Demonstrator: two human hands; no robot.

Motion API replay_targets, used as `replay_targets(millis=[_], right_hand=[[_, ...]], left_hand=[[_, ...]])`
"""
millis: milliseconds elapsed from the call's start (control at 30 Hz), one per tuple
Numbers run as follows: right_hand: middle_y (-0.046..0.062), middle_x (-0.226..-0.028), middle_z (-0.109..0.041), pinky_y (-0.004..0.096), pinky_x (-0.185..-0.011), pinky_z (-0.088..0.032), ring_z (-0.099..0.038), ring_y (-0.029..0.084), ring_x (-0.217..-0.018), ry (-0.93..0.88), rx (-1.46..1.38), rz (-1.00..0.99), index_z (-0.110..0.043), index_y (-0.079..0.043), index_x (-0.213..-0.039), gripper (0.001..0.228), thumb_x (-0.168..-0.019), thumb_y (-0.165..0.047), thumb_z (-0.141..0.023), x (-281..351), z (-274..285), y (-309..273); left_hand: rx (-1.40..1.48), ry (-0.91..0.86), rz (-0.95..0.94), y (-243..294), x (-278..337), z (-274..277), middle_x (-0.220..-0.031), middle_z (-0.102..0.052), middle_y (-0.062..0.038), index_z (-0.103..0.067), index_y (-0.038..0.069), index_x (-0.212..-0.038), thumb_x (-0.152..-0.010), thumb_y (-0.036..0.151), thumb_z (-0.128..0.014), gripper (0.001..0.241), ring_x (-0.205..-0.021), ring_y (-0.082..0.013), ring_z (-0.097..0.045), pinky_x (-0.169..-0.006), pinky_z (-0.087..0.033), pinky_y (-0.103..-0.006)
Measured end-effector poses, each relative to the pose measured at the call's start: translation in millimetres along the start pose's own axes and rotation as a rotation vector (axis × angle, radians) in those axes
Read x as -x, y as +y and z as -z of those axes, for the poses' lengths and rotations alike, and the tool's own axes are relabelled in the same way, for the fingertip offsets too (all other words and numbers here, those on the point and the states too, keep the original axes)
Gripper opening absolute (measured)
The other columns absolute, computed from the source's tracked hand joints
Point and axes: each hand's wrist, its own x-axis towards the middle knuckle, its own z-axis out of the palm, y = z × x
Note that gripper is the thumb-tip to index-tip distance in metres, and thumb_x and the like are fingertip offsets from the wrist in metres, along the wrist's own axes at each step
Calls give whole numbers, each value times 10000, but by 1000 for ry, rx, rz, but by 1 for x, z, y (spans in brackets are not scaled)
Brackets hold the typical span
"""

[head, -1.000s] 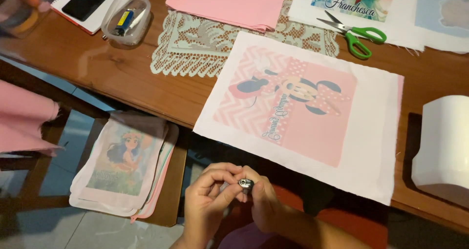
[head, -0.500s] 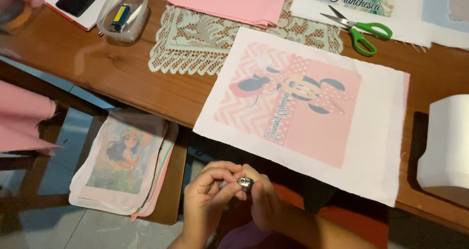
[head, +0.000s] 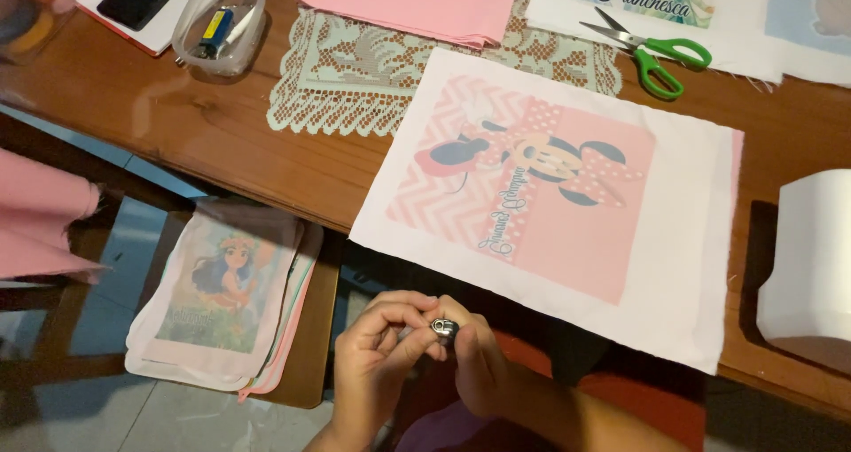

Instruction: Cutting out printed character designs from fabric sheets using scissors and marking them with a tool.

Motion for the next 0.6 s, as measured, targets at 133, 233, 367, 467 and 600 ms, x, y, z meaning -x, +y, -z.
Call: replay_targets(millis=[133, 233, 367, 467, 600], right_hand=[[-15, -726, -513, 238, -564, -369, -428, 69, -644, 8, -82, -229, -585, -54, -1008, 826, -931, -795, -229, 2, 2, 19], [8, -674, -520, 272, -530, -318, -387, 106, -579, 42, -130, -371, -593, -70, -913, 616, -950, -622, -321, 5, 6, 27], [-22, -670, -527, 301, -622, -357, -426, 117, -617, -76, 81, -478, -596, -131, -854, 542, -958, -562, -284, 8, 13, 26], [-42, -745, -516, 307, -717, -387, -450, 109, -702, -204, 158, -447, -555, -166, -821, 547, -981, -601, -264, 11, 23, 28], [-26, -708, -653, 202, -703, -476, -615, 47, -720, 298, 321, -831, -659, -141, -700, 296, -984, -205, -607, 0, -8, -57]], left_hand=[[-183, -3, -29, 2, -22, 20, -1070, -728, -163, -683, 42, -859, -834, -30, -747, 100, -1042, -260, -742, -933, -595, -335], [-610, 40, -353, 35, -74, 61, -1126, -729, -94, -674, 92, -969, -857, 30, -725, 138, -1106, -219, -677, -1011, -495, -330], [-1046, 476, -847, 75, -204, 170, -1140, -653, -164, -641, 7, -1110, -1009, 27, -674, 108, -1062, -315, -621, -940, -483, -403], [-1293, 576, -813, 91, -312, 249, -1168, -618, -221, -624, -43, -1208, -967, 93, -682, 283, -1088, -402, -579, -924, -441, -484], [-1662, 453, -482, 98, -423, 314, -1500, -467, -322, -582, -57, -1427, -926, 259, -736, 613, -1358, -482, -401, -1115, -304, -548]])
